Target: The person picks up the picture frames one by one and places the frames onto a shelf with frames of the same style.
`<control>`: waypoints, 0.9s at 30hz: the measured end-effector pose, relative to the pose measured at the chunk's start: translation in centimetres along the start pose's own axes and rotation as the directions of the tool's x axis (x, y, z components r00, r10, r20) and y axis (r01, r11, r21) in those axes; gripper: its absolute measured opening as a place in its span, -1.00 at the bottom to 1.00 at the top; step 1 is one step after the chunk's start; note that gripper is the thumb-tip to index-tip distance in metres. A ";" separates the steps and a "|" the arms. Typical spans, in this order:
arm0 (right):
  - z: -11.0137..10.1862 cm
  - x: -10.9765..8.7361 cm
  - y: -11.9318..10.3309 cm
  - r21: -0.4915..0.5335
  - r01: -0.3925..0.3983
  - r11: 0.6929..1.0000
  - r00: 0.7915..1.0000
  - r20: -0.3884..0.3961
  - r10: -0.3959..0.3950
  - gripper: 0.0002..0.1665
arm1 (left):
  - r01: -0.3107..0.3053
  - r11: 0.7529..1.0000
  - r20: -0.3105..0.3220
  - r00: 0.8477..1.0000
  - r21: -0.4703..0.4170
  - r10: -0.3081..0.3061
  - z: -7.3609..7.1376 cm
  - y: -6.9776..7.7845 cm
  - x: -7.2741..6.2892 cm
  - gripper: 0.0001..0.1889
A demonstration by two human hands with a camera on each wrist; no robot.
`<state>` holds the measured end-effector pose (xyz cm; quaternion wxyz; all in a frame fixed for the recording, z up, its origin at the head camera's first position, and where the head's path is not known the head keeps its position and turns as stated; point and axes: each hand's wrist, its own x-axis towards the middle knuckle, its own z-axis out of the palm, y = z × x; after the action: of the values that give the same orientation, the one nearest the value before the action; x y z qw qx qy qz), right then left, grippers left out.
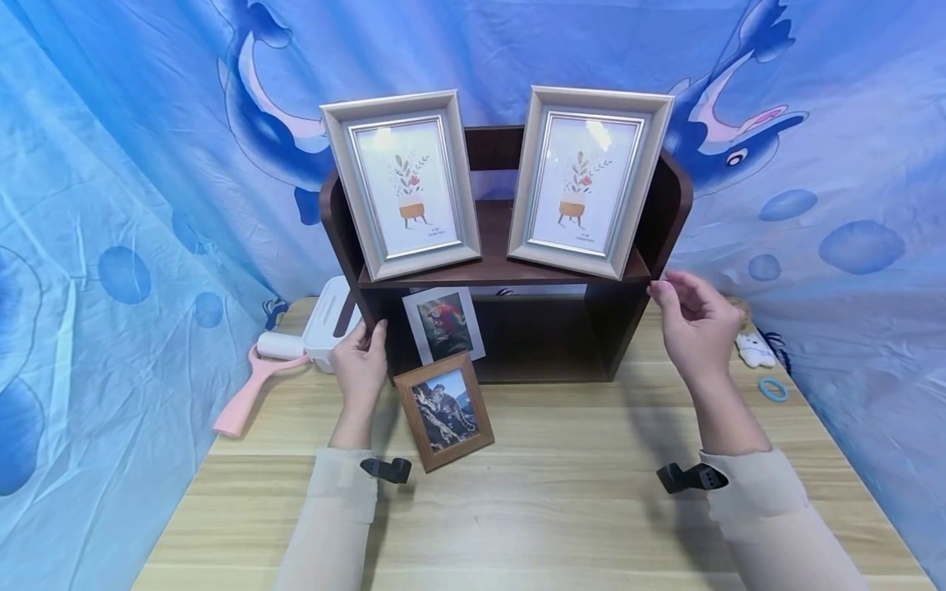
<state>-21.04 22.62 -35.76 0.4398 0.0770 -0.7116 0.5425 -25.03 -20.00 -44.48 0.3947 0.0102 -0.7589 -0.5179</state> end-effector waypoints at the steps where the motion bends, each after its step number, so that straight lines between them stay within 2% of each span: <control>1: -0.2 -0.2 0.2 -0.006 -0.004 1.000 1.000 -0.003 0.004 -0.82 | -0.001 1.000 0.001 1.000 -0.001 0.001 0.0 0.0 0.0 -0.83; 11: -1.7 -2.2 2.5 -0.046 -0.064 0.997 0.998 0.001 0.064 -0.86 | -0.009 1.000 -0.002 1.000 0.017 0.009 0.1 0.2 0.0 -0.83; 18: -1.8 -3.3 1.8 -0.093 -0.088 0.992 0.996 0.021 0.090 -0.87 | 0.003 1.000 0.004 1.000 0.010 -0.003 0.1 0.2 0.0 -0.83; 27: -1.7 -4.5 2.9 -0.097 -0.191 0.977 0.975 0.096 0.200 -0.82 | -0.001 1.000 -0.009 1.000 0.008 0.001 0.0 0.0 0.0 -0.84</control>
<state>-19.10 23.54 -40.93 0.3492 0.0156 -0.7609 0.5467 -24.99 -19.98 -44.49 0.3983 0.0136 -0.7592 -0.5145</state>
